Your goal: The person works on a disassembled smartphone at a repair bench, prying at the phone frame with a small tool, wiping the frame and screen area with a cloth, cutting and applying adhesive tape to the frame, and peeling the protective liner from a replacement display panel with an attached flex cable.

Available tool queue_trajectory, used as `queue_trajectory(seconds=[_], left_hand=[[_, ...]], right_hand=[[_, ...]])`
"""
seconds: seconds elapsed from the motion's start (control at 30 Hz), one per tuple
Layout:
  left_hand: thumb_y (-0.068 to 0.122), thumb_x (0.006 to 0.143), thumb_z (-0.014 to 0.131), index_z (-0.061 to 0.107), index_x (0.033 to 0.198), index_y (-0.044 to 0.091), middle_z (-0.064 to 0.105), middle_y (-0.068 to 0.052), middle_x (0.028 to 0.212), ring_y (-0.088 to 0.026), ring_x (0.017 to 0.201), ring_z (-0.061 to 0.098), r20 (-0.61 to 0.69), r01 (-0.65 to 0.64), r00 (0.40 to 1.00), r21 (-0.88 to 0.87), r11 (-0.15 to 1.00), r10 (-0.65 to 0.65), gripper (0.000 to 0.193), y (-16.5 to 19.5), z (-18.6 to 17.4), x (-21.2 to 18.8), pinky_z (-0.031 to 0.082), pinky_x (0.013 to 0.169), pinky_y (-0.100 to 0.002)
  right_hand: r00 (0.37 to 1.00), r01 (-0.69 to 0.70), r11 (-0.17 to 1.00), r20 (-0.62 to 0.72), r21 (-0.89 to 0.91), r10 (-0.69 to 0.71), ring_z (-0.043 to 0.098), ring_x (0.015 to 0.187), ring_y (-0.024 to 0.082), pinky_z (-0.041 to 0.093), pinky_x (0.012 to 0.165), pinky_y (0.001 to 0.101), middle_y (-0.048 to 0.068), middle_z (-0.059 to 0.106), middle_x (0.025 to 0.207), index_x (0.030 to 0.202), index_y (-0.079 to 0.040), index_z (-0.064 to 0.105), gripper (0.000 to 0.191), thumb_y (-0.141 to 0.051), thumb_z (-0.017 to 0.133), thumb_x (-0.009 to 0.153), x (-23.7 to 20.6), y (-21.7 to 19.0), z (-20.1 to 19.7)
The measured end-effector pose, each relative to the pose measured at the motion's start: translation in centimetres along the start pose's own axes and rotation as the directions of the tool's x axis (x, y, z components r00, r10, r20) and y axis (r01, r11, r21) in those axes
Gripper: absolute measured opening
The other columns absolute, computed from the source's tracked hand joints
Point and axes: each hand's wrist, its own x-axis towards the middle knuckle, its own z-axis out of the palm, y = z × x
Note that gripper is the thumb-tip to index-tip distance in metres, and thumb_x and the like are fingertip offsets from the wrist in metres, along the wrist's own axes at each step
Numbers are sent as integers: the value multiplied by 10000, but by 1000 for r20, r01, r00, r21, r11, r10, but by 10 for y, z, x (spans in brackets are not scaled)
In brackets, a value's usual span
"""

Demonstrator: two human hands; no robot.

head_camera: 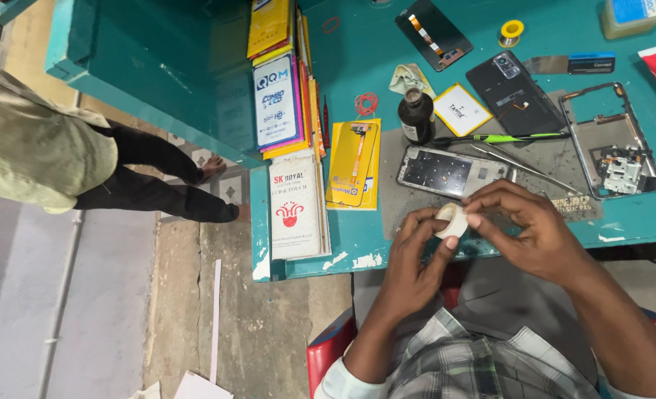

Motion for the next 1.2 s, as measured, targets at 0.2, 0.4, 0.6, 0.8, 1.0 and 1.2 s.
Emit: queue_trajectory(seconds=[0.2,0.4,0.6,0.8,1.0,1.2], left_hand=[[241,1039,657,643,1192,-8,613,-174,1298,-335,1224,637,34,9,999,-49,999,-8,292,-8,-4,-4,500,1028,-404],[258,996,693,682,1132,16,661,-149,1219,-311,1145,639,-52,52,998,89,995,-47,278,-4,2,-2,502,985,-402],[272,991,706,699,1119,20,638,-162,1219,-311,1148,625,-80,74,995,141,987,-63,283,-11,7,-5,494,984,-413],[278,1005,711,685,1185,35,638,-174,1273,-329,1208,649,-10,52,999,44,998,-52,304,-3,-2,-3,503,1029,-417],[305,936,765,528,1384,25,612,-190,1317,-329,1207,649,-29,29,999,-7,1000,-29,578,-17,-8,0,546,1017,-406],[225,857,917,595,1210,46,640,-171,1129,-374,1107,644,-237,-93,772,876,474,589,511,6,-160,128,331,1137,-687]], right_hand=[[995,-75,967,88,243,55,693,1085,147,576,918,297,106,710,1118,1038,16,706,115,9,683,925,2,32,-5],[990,-142,935,58,324,130,689,1062,119,578,907,272,87,702,1169,1130,18,645,167,-8,619,967,-2,40,7],[999,-43,953,-11,300,49,689,1078,141,577,919,281,123,704,1166,1136,40,648,158,17,633,980,-5,34,12],[998,41,946,30,323,-54,678,1171,192,587,994,325,168,679,1239,1028,49,663,124,66,671,906,-4,41,2],[992,-77,882,-55,465,116,709,1075,190,598,910,334,199,723,1222,1021,36,647,78,62,644,948,-7,61,3],[984,-31,856,-135,516,117,712,1071,199,585,931,323,213,719,1210,1035,36,656,45,36,643,992,-26,67,-7]])
